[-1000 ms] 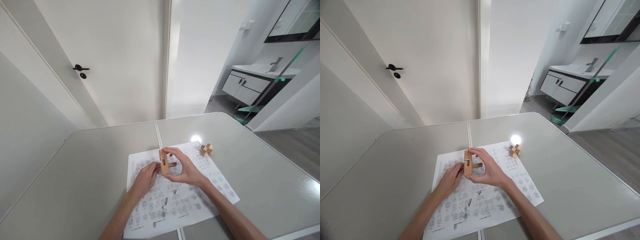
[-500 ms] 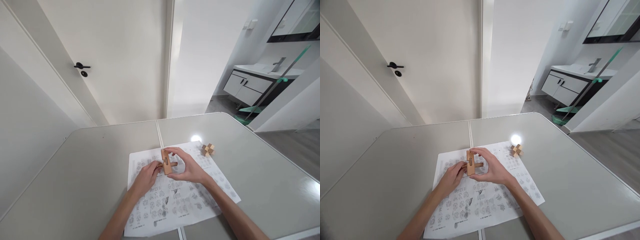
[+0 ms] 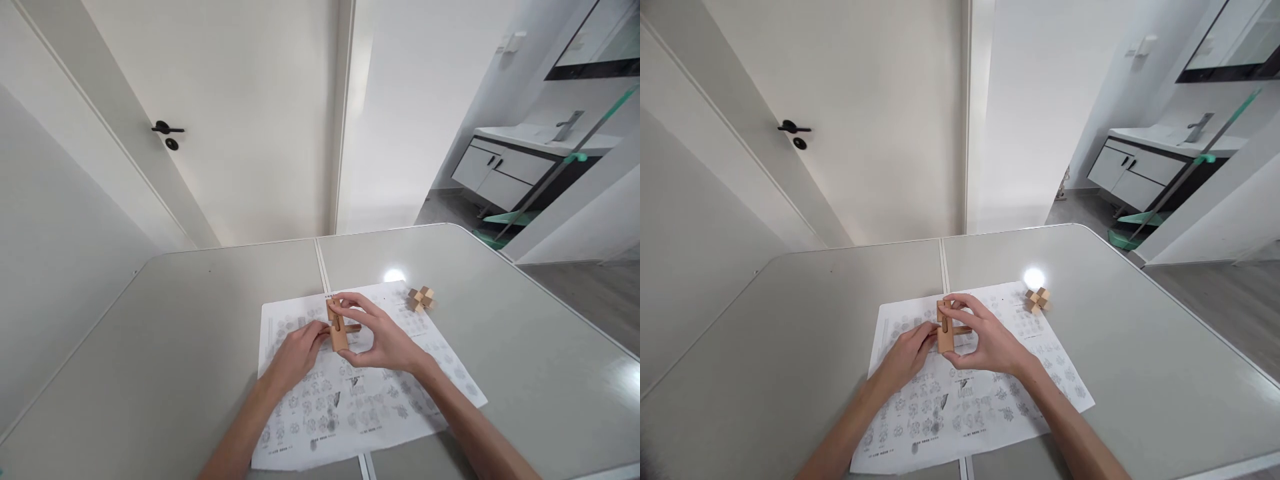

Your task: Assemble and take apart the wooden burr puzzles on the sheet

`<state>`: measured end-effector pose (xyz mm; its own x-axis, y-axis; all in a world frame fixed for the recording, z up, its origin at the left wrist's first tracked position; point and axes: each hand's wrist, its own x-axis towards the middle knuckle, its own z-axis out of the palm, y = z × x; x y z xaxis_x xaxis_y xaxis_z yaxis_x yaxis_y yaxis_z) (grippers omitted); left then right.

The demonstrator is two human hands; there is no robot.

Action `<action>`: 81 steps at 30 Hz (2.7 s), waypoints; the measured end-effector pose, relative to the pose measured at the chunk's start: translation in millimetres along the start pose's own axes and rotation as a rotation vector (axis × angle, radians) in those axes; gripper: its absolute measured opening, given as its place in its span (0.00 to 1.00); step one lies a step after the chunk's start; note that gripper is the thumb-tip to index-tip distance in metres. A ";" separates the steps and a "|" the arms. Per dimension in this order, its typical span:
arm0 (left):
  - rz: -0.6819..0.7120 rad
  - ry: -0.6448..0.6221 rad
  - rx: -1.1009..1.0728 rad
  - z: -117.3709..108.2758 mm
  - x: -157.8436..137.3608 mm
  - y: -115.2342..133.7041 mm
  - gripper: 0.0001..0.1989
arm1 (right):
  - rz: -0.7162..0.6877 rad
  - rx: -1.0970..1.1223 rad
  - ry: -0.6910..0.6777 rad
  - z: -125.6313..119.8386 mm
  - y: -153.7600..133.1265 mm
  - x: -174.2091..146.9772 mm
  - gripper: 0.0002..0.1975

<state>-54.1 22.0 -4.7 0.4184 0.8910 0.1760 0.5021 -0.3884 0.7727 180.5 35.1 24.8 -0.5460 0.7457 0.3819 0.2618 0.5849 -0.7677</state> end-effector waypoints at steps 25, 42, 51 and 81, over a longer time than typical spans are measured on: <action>0.016 -0.044 0.089 -0.4 -1.3 -2.8 0.11 | 0.139 0.008 -0.132 -3.0 5.3 3.6 0.42; -0.033 -0.079 0.117 -3.3 0.6 -6.5 0.11 | 0.151 0.062 -0.109 -8.2 16.7 2.7 0.40; -0.070 -0.064 0.072 -3.7 1.5 -5.4 0.11 | 0.171 0.089 -0.109 -7.9 19.4 1.7 0.39; -0.172 0.027 0.053 -3.5 3.5 -5.3 0.19 | 0.409 -0.239 0.150 -100.4 49.3 -15.7 0.33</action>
<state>-57.9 28.0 -6.0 0.3031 0.9510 0.0612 0.6037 -0.2413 0.7598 281.9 84.2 32.6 -0.2445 0.9568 0.1575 0.6157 0.2786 -0.7371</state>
